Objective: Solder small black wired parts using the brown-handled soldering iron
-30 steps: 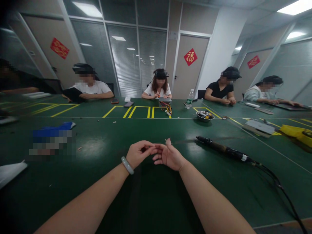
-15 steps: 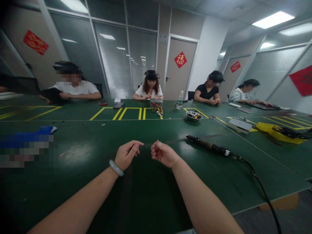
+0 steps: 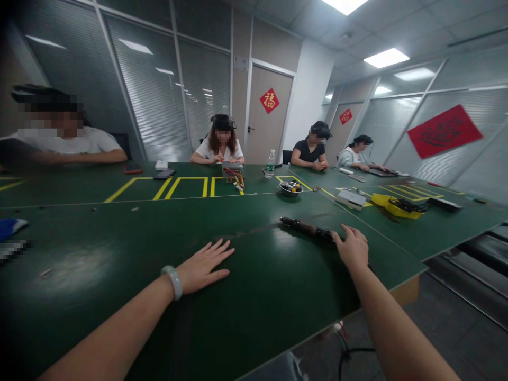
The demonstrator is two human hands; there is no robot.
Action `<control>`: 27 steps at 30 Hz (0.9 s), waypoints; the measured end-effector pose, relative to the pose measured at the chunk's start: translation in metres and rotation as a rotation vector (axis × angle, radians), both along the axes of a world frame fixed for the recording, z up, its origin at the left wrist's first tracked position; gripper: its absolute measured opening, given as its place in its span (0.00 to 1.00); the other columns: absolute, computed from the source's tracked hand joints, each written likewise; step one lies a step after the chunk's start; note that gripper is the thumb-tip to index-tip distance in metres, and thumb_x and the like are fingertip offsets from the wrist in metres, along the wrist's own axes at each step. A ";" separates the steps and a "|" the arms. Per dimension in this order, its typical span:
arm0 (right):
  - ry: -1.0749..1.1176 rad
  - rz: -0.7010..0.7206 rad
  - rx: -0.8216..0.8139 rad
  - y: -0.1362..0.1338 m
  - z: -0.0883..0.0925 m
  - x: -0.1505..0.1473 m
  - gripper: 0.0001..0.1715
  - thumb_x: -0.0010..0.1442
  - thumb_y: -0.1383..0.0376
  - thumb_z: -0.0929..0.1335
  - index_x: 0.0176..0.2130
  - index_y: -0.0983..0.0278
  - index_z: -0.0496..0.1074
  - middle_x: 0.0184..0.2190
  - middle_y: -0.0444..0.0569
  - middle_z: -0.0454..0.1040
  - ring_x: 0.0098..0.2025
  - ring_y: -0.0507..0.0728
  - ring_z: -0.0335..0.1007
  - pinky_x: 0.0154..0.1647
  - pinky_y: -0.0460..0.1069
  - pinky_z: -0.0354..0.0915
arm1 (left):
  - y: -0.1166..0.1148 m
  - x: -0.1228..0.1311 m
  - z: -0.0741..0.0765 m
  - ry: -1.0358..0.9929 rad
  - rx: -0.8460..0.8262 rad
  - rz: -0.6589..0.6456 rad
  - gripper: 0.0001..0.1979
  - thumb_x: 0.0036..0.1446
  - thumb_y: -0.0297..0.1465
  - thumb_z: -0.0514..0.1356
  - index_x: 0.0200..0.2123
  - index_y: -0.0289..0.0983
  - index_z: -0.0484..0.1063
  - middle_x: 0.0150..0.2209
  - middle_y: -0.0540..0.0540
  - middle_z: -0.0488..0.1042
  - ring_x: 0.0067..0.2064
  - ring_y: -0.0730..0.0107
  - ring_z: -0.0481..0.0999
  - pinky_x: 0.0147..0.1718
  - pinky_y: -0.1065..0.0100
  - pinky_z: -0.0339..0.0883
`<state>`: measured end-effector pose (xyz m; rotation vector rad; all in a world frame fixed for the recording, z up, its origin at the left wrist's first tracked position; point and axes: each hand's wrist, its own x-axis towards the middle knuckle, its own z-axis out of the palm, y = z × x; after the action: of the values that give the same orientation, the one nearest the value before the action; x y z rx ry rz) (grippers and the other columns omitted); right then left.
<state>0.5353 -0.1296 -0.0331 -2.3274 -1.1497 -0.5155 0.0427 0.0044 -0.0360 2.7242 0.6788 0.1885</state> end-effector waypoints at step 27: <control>0.105 0.661 -0.332 0.138 -0.007 -0.355 0.20 0.62 0.51 0.62 0.52 0.52 0.62 0.48 0.51 0.62 0.49 0.63 0.57 0.45 0.55 0.53 | -0.003 -0.002 0.011 -0.466 0.369 0.467 0.30 0.64 0.42 0.45 0.65 0.38 0.41 0.67 0.43 0.44 0.67 0.61 0.41 0.64 0.52 0.35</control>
<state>0.1808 0.0081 -0.0405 -2.0068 -1.9450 0.0438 0.0409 0.0013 -0.0249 2.6321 1.2109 1.1142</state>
